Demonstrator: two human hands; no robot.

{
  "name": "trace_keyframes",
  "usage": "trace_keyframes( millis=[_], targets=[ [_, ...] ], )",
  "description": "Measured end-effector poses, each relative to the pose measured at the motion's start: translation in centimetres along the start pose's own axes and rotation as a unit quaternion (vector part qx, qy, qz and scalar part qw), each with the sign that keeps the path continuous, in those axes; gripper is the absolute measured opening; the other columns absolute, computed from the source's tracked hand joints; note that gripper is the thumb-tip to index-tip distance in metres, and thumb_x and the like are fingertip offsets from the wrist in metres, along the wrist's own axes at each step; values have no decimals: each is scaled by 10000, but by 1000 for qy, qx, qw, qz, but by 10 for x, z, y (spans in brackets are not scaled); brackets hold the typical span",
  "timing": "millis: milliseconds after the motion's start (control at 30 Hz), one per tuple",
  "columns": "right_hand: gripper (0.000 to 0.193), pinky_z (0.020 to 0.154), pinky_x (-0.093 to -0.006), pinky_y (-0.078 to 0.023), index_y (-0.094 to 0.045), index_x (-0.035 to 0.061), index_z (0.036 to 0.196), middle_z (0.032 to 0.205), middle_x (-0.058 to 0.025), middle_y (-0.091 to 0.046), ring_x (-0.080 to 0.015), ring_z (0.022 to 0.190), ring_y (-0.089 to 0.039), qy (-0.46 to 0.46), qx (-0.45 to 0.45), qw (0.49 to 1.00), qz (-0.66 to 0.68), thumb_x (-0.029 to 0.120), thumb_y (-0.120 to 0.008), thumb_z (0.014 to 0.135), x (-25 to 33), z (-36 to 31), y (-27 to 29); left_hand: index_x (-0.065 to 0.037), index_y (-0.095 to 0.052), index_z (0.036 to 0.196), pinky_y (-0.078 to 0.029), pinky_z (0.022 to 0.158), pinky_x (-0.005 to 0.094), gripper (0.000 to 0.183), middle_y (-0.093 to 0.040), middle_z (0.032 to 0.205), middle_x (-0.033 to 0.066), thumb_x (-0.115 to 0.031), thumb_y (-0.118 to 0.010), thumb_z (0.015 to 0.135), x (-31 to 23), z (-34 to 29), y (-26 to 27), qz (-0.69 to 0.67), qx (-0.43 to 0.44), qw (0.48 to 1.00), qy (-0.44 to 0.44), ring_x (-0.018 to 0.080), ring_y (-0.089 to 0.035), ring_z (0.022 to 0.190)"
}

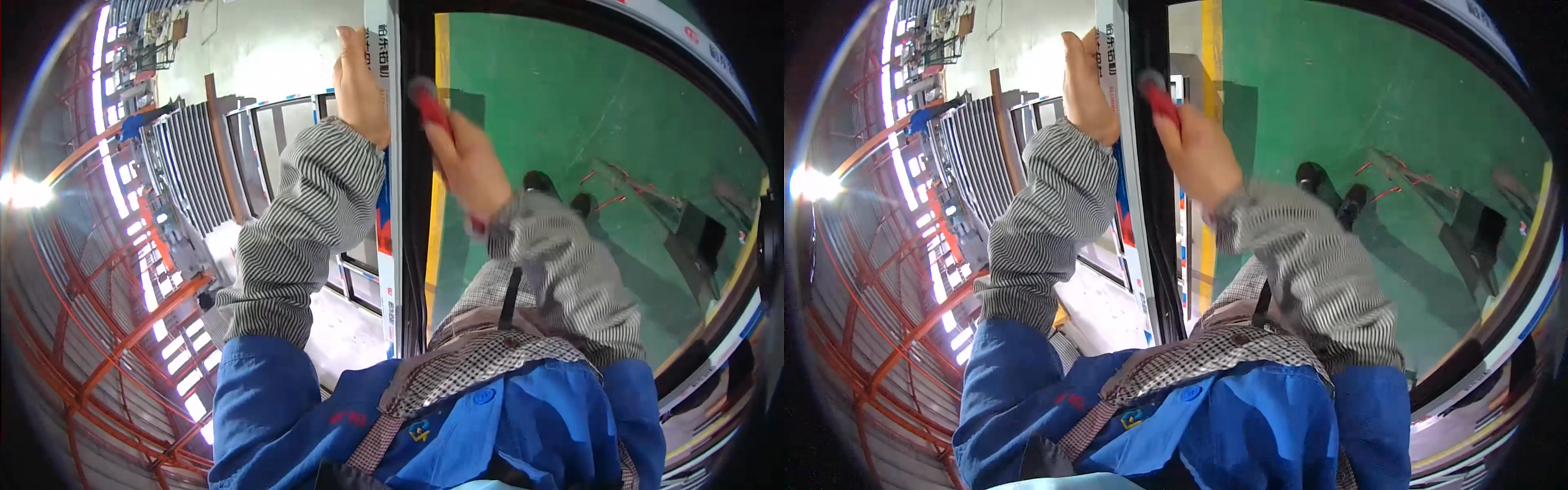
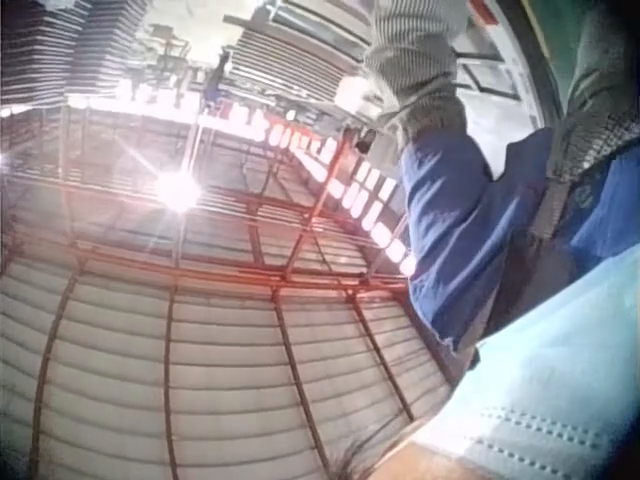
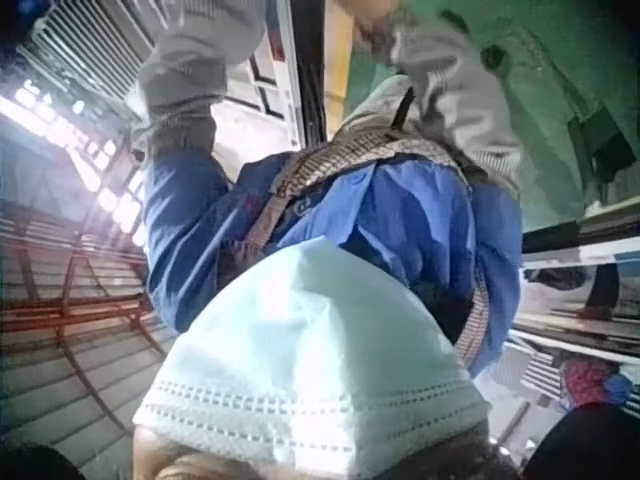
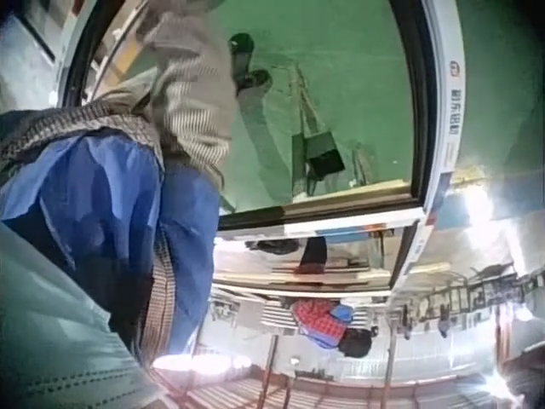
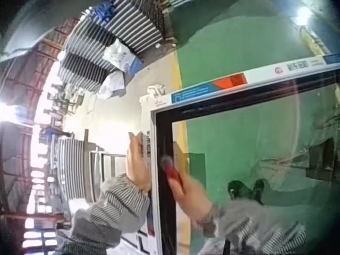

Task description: Assembling a metal window frame and applying a rubber seal around the edges.

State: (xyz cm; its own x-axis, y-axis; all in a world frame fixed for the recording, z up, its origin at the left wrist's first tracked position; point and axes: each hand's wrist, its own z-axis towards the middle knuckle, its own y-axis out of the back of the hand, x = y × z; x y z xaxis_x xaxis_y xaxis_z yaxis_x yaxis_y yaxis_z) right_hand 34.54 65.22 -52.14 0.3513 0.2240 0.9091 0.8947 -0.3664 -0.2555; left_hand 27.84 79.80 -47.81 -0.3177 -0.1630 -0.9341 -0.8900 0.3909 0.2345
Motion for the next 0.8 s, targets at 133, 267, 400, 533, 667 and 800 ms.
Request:
trace_keyframes(
  millis=[133,267,400,533,667,800],
  targets=[
    [177,425,-293,-338,-519,38,892,563,-12,-437,-119,454,-405,10,9,998,-66,209,-495,926,4,-29,1,73,-284,1359,-223,1061,282,849,-291,1429,193,-633,-314,888,-16,-10,-14,-8,-10,1000,18,254,-309,1307],
    [280,437,-304,-345,-521,23,891,570,-34,-459,-131,471,-425,-17,-26,993,-118,292,-457,936,37,38,24,66,-322,1342,-241,1059,291,754,-379,1369,181,-555,-365,917,-23,-17,-40,-2,-65,997,-37,236,-350,1281],
    [304,496,-328,-389,-520,9,888,599,-71,-492,-168,543,-499,-12,-6,993,-120,301,-448,933,43,29,21,76,-380,1291,-279,1023,280,677,-466,1281,159,-504,-348,943,-19,-16,-34,10,-76,996,-35,225,-424,1198],
    [277,552,-355,-414,-526,13,882,653,-109,-520,-201,613,-546,59,18,985,-160,283,-476,922,12,-30,7,46,-403,1279,-320,989,280,684,-451,1266,151,-539,-302,939,-24,-20,-25,45,-84,995,-21,218,-443,1160],
    [316,540,-358,-423,-526,-1,857,634,-113,-533,-221,564,-539,39,-11,985,-169,307,-497,917,57,47,29,43,-478,1193,-343,939,291,603,-528,1176,140,-490,-330,953,-39,-20,-46,69,-78,994,-24,212,-472,1099],
    [279,418,-252,-368,-544,3,861,579,-24,-501,-95,461,-476,-65,48,992,98,275,-511,916,39,16,8,-15,-355,1352,-321,1021,327,660,-384,1347,199,-525,-259,945,14,-6,5,421,-69,872,-240,291,-343,1282]
  ],
)
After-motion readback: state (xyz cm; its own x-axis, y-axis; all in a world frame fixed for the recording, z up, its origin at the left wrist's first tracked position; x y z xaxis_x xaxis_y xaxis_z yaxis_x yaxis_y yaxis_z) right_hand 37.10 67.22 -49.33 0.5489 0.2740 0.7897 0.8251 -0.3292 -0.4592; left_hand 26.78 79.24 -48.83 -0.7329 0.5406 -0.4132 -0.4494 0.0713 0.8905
